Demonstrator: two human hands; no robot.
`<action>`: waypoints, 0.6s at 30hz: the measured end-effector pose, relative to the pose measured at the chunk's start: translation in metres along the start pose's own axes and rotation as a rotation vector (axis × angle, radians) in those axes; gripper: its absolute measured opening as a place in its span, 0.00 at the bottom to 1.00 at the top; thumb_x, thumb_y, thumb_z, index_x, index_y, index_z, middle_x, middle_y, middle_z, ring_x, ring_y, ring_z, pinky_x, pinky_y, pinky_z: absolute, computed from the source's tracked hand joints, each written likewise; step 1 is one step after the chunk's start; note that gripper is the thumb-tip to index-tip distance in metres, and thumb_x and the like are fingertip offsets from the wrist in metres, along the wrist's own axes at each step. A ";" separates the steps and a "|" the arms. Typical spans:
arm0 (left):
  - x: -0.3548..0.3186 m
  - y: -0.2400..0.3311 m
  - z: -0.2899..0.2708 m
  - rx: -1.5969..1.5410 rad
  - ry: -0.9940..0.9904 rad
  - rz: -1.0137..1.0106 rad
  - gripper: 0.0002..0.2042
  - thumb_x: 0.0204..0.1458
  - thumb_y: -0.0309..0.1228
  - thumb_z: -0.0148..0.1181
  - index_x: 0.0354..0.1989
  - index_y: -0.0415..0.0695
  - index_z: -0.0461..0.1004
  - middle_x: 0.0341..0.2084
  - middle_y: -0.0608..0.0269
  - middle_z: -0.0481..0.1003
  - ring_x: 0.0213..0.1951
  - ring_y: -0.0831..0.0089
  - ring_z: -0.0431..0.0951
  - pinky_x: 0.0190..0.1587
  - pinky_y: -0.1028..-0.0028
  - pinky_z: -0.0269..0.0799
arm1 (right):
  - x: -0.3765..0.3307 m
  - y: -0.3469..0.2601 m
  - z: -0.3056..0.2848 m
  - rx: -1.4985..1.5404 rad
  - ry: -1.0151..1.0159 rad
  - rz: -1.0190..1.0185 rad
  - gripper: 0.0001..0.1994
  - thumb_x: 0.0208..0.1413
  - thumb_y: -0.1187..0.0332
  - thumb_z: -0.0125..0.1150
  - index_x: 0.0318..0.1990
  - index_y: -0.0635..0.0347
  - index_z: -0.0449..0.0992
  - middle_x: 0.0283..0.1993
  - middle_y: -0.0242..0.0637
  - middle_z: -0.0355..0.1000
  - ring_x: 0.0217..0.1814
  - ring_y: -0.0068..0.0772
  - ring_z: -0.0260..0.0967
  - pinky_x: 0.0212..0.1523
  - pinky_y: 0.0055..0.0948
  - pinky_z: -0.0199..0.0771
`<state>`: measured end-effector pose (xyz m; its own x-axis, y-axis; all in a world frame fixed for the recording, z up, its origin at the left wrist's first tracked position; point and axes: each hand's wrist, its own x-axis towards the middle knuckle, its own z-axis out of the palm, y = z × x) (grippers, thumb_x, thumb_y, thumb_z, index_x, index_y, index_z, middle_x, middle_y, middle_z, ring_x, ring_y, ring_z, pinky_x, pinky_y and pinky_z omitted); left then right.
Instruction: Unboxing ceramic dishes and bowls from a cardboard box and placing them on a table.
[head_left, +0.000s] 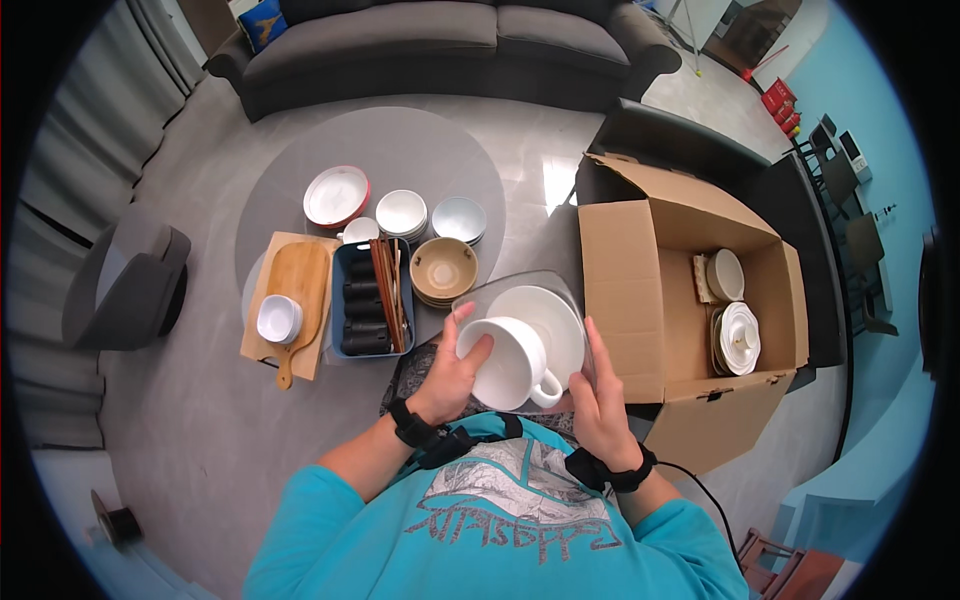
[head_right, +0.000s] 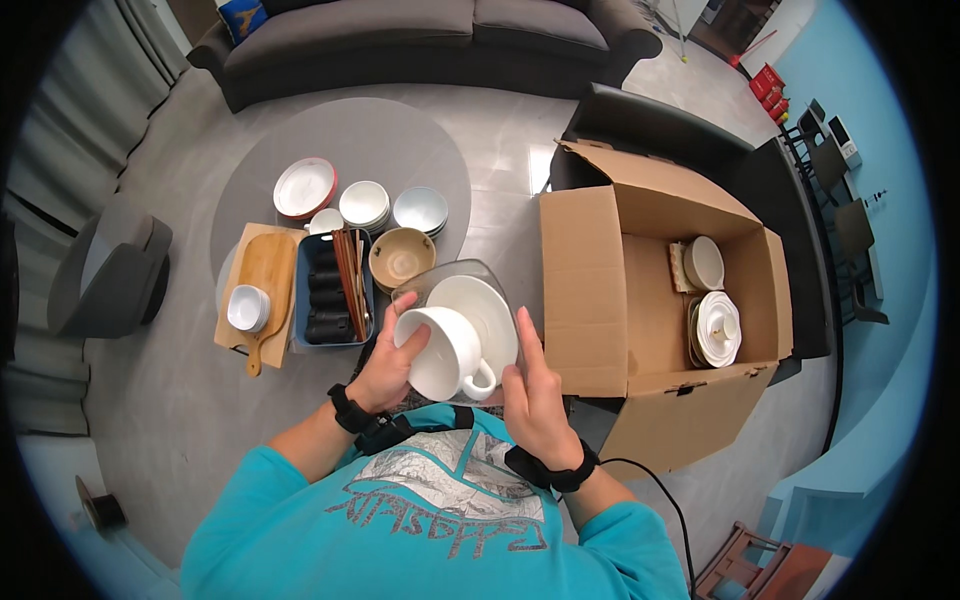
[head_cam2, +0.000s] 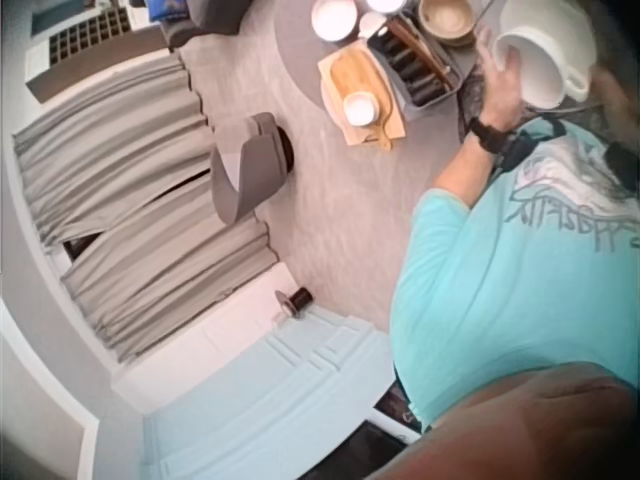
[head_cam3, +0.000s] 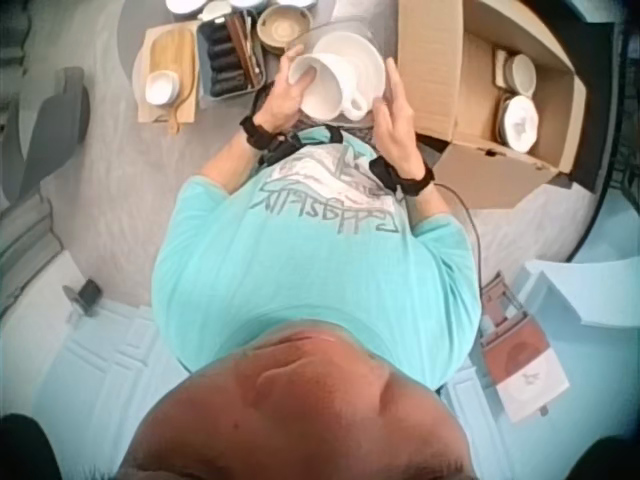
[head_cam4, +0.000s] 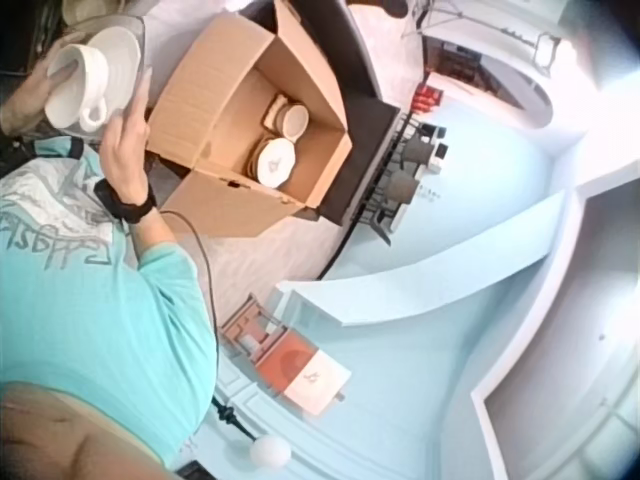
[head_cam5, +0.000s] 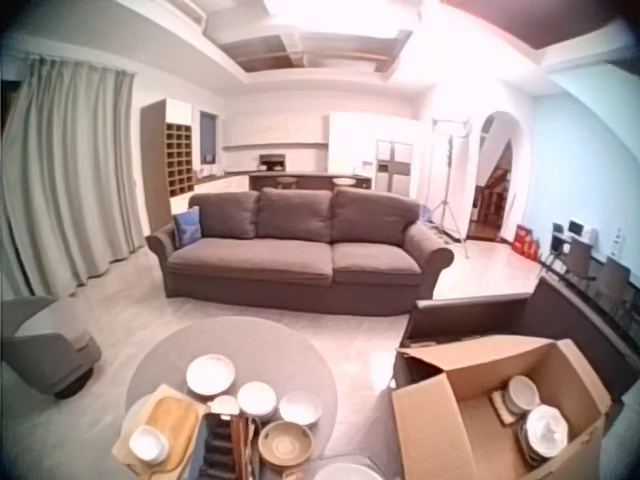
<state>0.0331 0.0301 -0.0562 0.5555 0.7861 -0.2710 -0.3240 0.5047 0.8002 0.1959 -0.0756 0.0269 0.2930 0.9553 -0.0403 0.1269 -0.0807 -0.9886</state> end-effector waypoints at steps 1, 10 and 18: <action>-0.001 0.000 -0.001 0.048 0.005 -0.017 0.26 0.60 0.28 0.51 0.64 0.43 0.47 0.50 0.58 0.65 0.50 0.74 0.66 0.52 0.74 0.65 | -0.001 0.000 0.000 -0.025 -0.013 -0.021 0.29 0.55 0.82 0.37 0.67 0.70 0.44 0.58 0.56 0.63 0.39 0.34 0.74 0.35 0.27 0.78; -0.022 0.003 -0.031 0.467 -0.143 -0.099 0.16 0.62 0.32 0.46 0.53 0.36 0.67 0.38 0.62 0.75 0.40 0.76 0.74 0.45 0.74 0.70 | -0.009 0.019 -0.017 0.123 -0.173 0.123 0.32 0.52 0.84 0.34 0.68 0.68 0.42 0.65 0.52 0.53 0.54 0.38 0.68 0.35 0.26 0.81; -0.044 0.022 -0.043 0.880 -0.121 -0.115 0.15 0.61 0.31 0.45 0.52 0.35 0.69 0.41 0.58 0.76 0.42 0.74 0.75 0.45 0.75 0.69 | -0.027 0.034 -0.026 -0.084 -0.163 0.070 0.33 0.48 0.84 0.35 0.67 0.66 0.50 0.57 0.53 0.66 0.46 0.30 0.72 0.37 0.28 0.76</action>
<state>-0.0315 0.0216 -0.0500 0.6414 0.6796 -0.3559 0.4153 0.0825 0.9059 0.2172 -0.1119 -0.0023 0.1472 0.9794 -0.1382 0.1927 -0.1655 -0.9672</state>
